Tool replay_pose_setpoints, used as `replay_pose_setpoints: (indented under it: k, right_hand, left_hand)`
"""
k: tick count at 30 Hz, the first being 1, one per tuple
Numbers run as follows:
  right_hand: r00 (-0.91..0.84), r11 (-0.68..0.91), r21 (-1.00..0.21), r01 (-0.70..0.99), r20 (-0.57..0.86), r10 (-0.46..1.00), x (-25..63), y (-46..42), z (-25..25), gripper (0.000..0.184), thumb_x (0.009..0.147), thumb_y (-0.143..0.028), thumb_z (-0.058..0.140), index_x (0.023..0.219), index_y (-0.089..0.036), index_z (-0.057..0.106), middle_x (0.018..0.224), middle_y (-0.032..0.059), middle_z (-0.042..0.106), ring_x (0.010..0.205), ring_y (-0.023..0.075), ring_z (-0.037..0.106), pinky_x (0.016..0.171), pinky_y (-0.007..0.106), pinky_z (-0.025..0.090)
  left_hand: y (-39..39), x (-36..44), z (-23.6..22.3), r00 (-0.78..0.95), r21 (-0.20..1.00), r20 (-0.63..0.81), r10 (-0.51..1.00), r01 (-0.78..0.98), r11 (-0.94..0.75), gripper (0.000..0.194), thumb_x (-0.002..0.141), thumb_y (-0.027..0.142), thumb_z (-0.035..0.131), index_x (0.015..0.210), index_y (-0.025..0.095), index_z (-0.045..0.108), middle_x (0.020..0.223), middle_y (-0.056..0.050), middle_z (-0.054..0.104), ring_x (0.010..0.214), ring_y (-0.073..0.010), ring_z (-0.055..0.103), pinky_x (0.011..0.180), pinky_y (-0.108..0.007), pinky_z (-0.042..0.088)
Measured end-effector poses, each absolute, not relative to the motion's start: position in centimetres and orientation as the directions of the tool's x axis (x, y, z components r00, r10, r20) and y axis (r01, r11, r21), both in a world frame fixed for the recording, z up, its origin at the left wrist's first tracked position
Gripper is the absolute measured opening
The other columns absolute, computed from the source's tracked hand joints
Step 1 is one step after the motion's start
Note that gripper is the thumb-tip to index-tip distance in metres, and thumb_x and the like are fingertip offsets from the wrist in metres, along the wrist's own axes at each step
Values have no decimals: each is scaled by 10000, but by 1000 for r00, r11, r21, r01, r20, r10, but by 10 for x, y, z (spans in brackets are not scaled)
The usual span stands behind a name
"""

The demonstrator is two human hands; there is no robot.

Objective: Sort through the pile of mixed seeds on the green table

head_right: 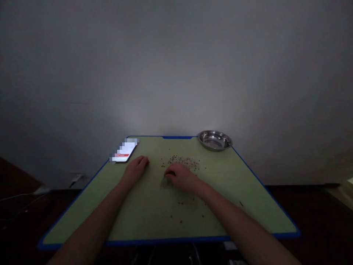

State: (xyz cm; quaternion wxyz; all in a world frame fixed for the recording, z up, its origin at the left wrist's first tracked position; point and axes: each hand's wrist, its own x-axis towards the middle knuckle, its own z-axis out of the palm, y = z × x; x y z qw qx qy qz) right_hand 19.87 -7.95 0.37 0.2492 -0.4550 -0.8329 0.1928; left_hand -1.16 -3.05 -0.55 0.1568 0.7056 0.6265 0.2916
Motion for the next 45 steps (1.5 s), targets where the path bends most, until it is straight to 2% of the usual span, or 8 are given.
replay_pose_setpoints:
  k: [3,8,13,18,27,39,45]
  right_hand:
    - [-420,490,-531,691,257,870,201,-64,6,148,817,-127,538,811,-172,678,849,62,659,810,172,572,757,295,424]
    - [-330,441,-576,688,293,897,243,-62,19,152,847,-183,501,837,-172,652,840,55,638,796,168,570,739,294,426]
    - [-319,386,-604,698,220,922,306,-107,24,203,868,-308,476,850,-191,641,834,42,614,798,183,567,731,315,435]
    - [-301,289,-660,693,99,948,336,-140,9,212,858,-339,485,793,-199,630,815,39,606,775,183,575,720,321,451]
    - [-362,377,-635,674,161,918,296,-112,-8,147,840,-214,519,828,-190,663,848,43,630,809,174,577,757,308,441]
    - [-302,414,-567,712,285,910,252,-63,-6,127,817,-158,559,823,-161,686,800,50,630,779,160,562,726,277,418]
    - [-278,394,-626,673,281,919,271,-69,-4,155,822,-170,532,859,-167,683,834,57,645,782,164,572,725,292,431]
  left_hand:
    - [-31,-12,-6,48,595,222,974,784,-175,375,849,400,299,699,186,568,744,-47,632,714,-174,546,628,-267,356]
    - [-31,-12,-6,46,594,229,972,785,-177,379,846,405,302,705,186,578,743,-45,632,712,-175,549,628,-271,355]
    - [-32,-9,-4,47,591,220,974,788,-172,368,843,382,304,697,182,576,742,-49,631,701,-170,544,617,-269,342]
    - [-31,-9,-5,38,584,220,975,795,-163,374,844,395,300,692,182,567,736,-48,624,700,-168,536,608,-266,331]
    - [-32,-12,-3,41,594,206,978,789,-159,376,829,419,289,698,190,556,732,-42,616,709,-183,539,619,-277,349]
    - [-30,-14,-3,33,606,191,981,782,-145,378,816,433,288,708,191,558,745,-45,624,726,-191,544,641,-286,376]
    - [-31,-13,-4,49,602,214,976,779,-172,371,830,427,295,692,192,547,715,-33,611,700,-179,540,641,-282,379]
